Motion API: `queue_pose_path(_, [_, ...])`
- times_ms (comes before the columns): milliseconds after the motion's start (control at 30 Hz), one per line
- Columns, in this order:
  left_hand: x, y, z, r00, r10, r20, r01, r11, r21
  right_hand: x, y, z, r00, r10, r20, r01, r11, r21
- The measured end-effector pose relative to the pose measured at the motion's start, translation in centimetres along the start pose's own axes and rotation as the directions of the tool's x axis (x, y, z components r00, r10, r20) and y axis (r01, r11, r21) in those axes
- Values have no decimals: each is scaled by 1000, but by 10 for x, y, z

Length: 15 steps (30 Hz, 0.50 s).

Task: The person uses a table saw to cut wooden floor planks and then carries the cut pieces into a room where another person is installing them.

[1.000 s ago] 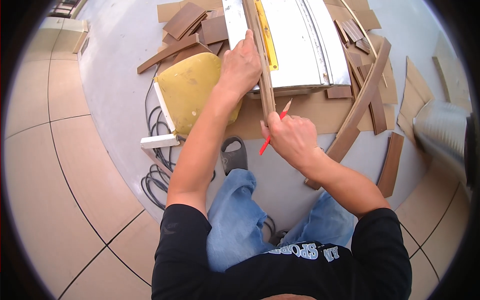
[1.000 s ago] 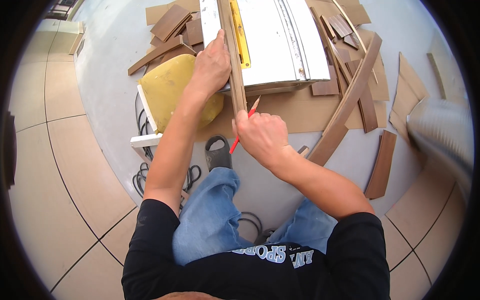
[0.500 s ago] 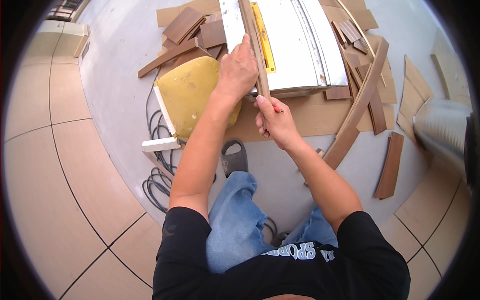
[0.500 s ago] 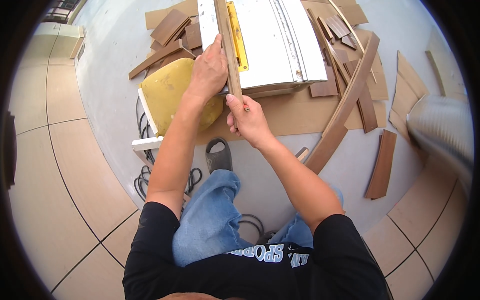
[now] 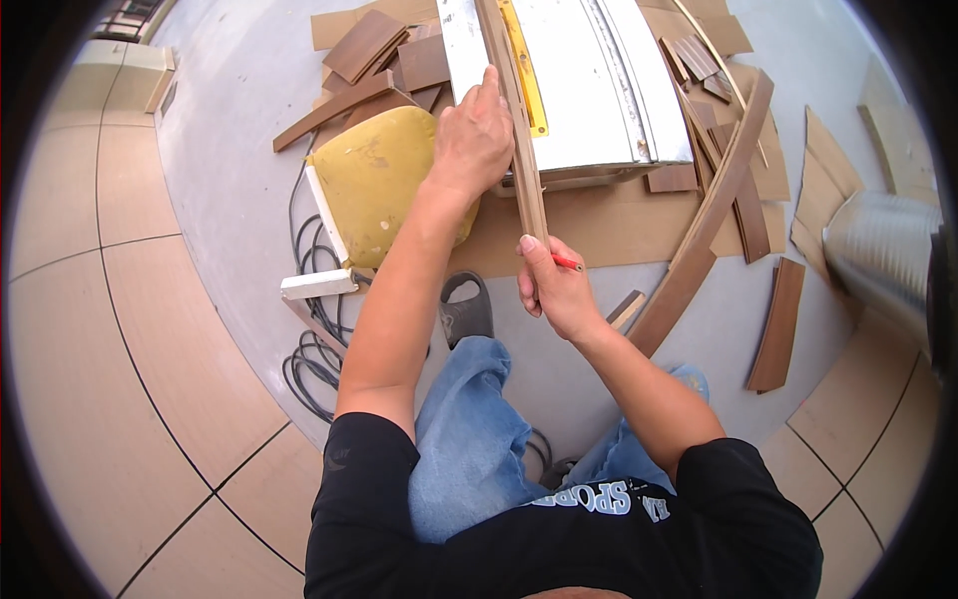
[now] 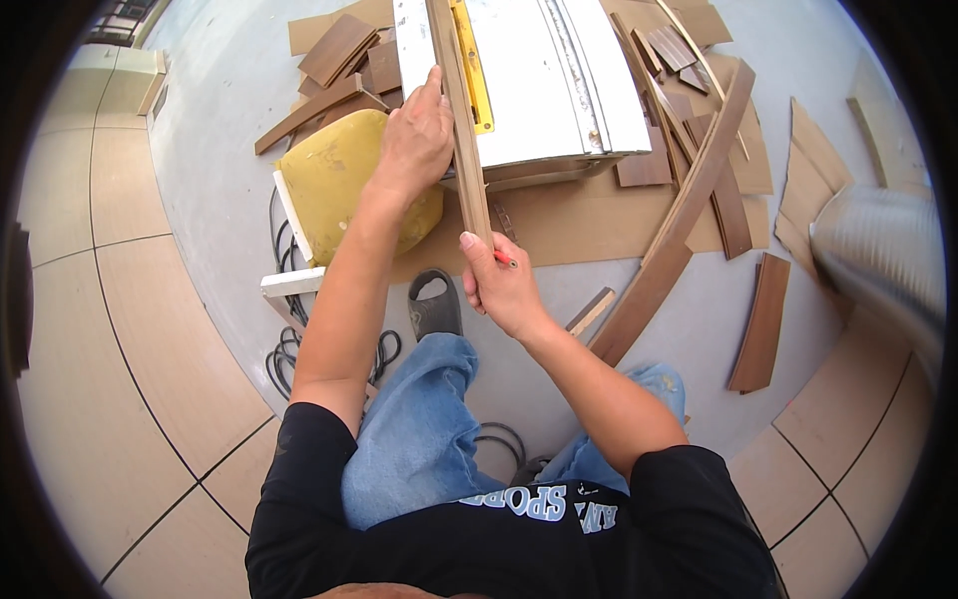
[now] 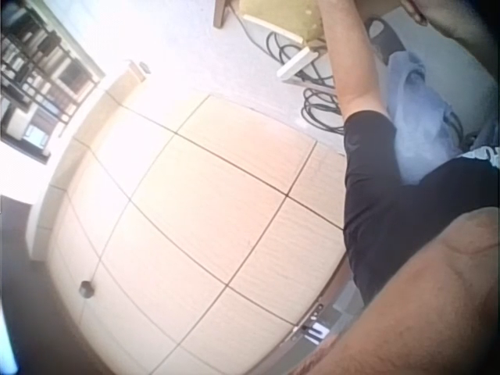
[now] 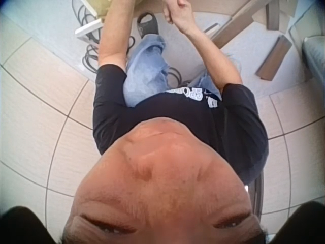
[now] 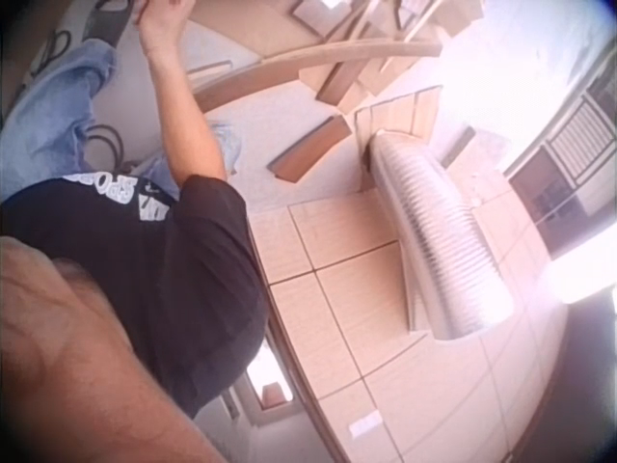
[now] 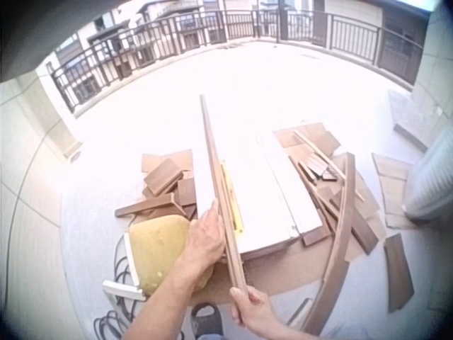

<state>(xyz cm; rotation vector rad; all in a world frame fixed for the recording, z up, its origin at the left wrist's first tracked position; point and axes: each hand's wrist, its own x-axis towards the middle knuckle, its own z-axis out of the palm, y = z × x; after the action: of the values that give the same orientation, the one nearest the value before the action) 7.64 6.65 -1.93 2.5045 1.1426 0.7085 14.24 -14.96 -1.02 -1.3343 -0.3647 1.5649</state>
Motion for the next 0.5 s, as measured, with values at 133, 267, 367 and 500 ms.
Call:
queue_pose_path(133, [0, -1, 1, 1000, 22, -15, -21, 1000, 7, -14, 11, -2, 1000, 24, 0, -24, 999, 37])
queue_pose_path(267, [0, -2, -1, 1000, 5, 9, -5, 1000, 0, -29, 19, -1, 999, 49, 14, -50, 998, 46])
queue_pose_path(367, [2, -3, -1, 1000, -7, 24, 7, 1000, -13, -39, 24, 0, 999, 41, 0, -41, 999, 33])
queue_pose_path(500, [3, -4, 0, 1000, -8, 18, 9, 999, -35, -50, 34, -2, 999, 47, 5, -47, 999, 6])
